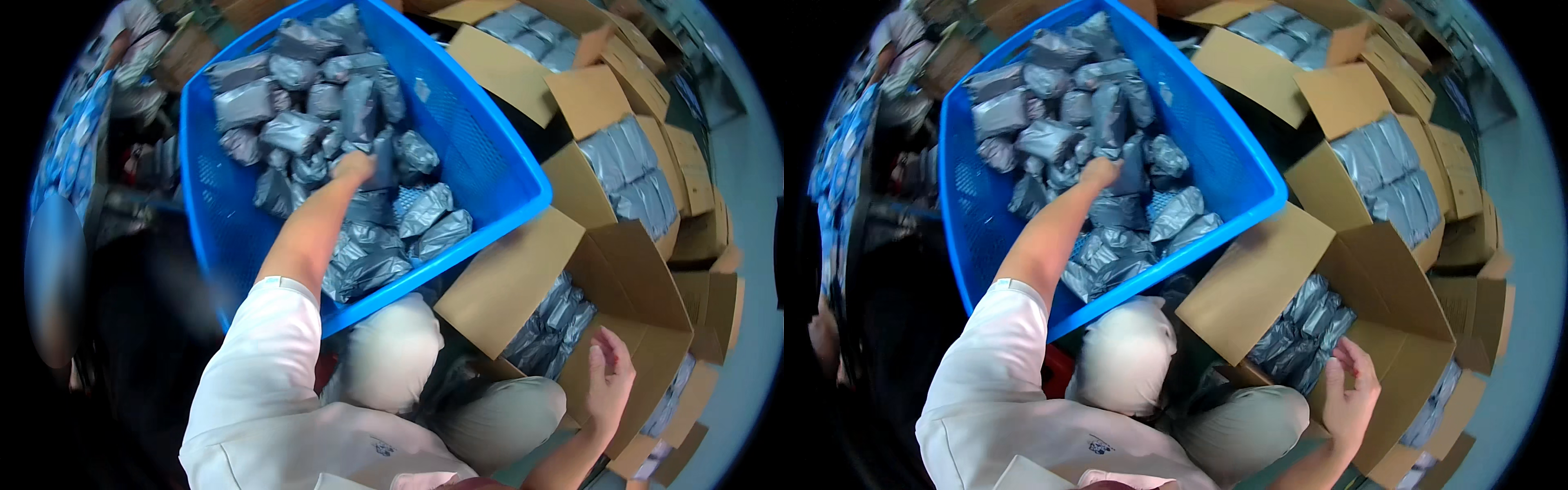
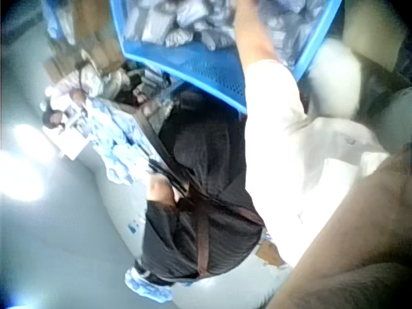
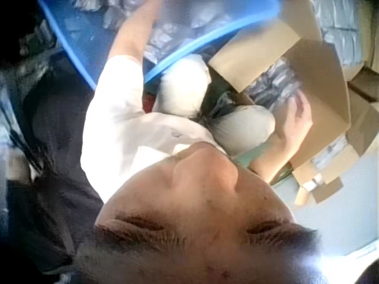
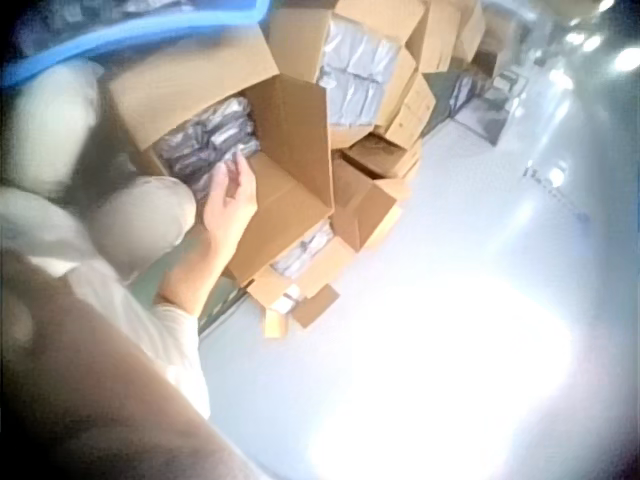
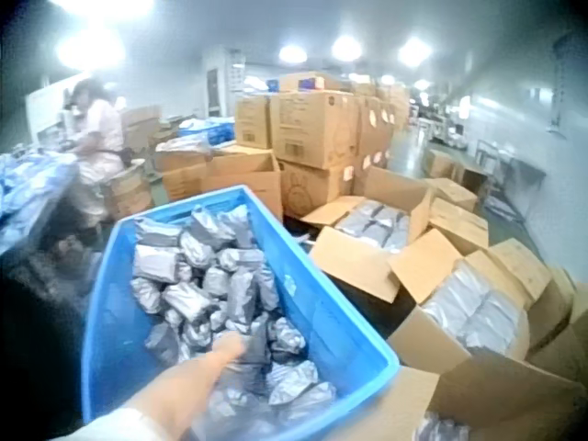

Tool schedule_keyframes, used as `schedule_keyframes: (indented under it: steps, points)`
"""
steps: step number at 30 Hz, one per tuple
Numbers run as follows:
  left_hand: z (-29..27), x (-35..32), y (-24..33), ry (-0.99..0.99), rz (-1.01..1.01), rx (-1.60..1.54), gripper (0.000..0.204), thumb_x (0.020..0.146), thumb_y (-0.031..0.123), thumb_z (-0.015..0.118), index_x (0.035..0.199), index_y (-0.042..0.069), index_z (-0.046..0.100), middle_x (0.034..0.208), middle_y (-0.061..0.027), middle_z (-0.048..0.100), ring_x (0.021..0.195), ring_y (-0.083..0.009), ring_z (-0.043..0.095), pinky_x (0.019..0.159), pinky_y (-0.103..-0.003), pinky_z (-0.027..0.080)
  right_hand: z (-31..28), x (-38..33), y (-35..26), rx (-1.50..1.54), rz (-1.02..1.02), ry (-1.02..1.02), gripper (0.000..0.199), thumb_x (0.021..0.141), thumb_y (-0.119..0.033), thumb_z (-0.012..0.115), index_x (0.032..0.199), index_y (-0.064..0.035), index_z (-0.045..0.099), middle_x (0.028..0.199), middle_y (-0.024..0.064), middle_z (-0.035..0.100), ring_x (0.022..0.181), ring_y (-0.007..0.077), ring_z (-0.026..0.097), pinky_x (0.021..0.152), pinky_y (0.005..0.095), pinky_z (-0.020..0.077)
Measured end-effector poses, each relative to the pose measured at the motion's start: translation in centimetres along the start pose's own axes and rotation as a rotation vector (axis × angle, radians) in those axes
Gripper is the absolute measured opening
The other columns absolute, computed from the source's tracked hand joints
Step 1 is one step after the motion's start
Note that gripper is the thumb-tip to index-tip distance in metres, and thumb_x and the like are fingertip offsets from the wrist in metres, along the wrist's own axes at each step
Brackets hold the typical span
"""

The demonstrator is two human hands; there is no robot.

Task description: The person transfers padded gray mailers from a blue plastic crate into a cardboard box, arranging them in rows, then walks to a storage area to stack the box and pick up a set of shipping labels.

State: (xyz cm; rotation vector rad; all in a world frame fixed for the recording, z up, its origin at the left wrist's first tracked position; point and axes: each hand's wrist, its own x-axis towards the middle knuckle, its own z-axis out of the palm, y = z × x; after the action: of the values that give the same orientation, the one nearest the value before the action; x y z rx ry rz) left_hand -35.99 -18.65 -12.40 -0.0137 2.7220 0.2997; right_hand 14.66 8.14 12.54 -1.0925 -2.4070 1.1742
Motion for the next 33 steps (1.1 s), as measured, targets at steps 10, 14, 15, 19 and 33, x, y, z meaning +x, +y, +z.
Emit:
schedule_keyframes:
  steps: [10, 14, 15, 19, 33]
  points:
    - [-3.9, 17.9, -14.1, 0.388, 0.324, 0.477, 0.033, 0.087, 0.022, 0.052, 0.102, -0.001, 0.069, 0.109, -0.0263, 0.068, 0.107, -0.0407, 0.064, 0.093, -0.049, 0.050, -3.9, 2.7, 8.7, 0.270, 0.114, 0.270, 0.021, 0.098, -0.011, 0.061, 0.112, 0.0036, 0.066, 0.099, 0.0068, 0.068, 0.091, 0.0125, 0.064, 0.085, 0.0258, 0.0500]
    - [1.2, 8.5, -1.9, -0.091, 0.272, -0.920, 0.023, 0.098, 0.022, 0.052, 0.080, 0.008, 0.057, 0.078, -0.0060, 0.063, 0.069, -0.0166, 0.061, 0.061, -0.029, 0.049, -3.0, 2.5, 4.2, 0.129, 0.208, 0.259, 0.019, 0.098, -0.011, 0.061, 0.110, 0.0032, 0.066, 0.096, 0.0051, 0.069, 0.089, 0.0099, 0.063, 0.082, 0.0245, 0.0499]
    - [-1.9, 6.9, -2.9, -0.078, 0.330, -1.096, 0.025, 0.100, 0.023, 0.051, 0.080, 0.010, 0.055, 0.077, -0.0027, 0.060, 0.069, -0.0120, 0.058, 0.062, -0.025, 0.046, -2.0, 2.9, 3.4, 0.166, 0.200, 0.229, 0.019, 0.098, -0.012, 0.062, 0.110, 0.0029, 0.066, 0.096, 0.0048, 0.069, 0.088, 0.0095, 0.062, 0.081, 0.0240, 0.0495]
    - [-14.2, -3.9, -1.0, -0.322, 0.506, -1.563, 0.021, 0.101, 0.022, 0.053, 0.083, 0.011, 0.054, 0.078, -0.0012, 0.056, 0.074, -0.0129, 0.054, 0.070, -0.030, 0.044, 2.6, 5.0, 0.7, 0.353, 0.130, -0.030, 0.022, 0.098, -0.013, 0.061, 0.112, 0.0034, 0.065, 0.100, 0.0060, 0.068, 0.091, 0.0100, 0.062, 0.081, 0.0245, 0.0484]
    - [-11.7, -20.3, 7.0, -0.884, 0.994, -1.076, 0.041, 0.105, 0.036, 0.048, 0.096, 0.000, 0.067, 0.095, -0.0090, 0.069, 0.087, -0.0179, 0.065, 0.082, -0.032, 0.051, 7.7, 5.5, -4.1, 1.451, 0.010, 0.105, 0.091, 0.088, -0.070, 0.052, 0.152, -0.0097, 0.029, 0.153, 0.0094, 0.038, 0.136, 0.0286, 0.041, 0.113, 0.0451, 0.0364]
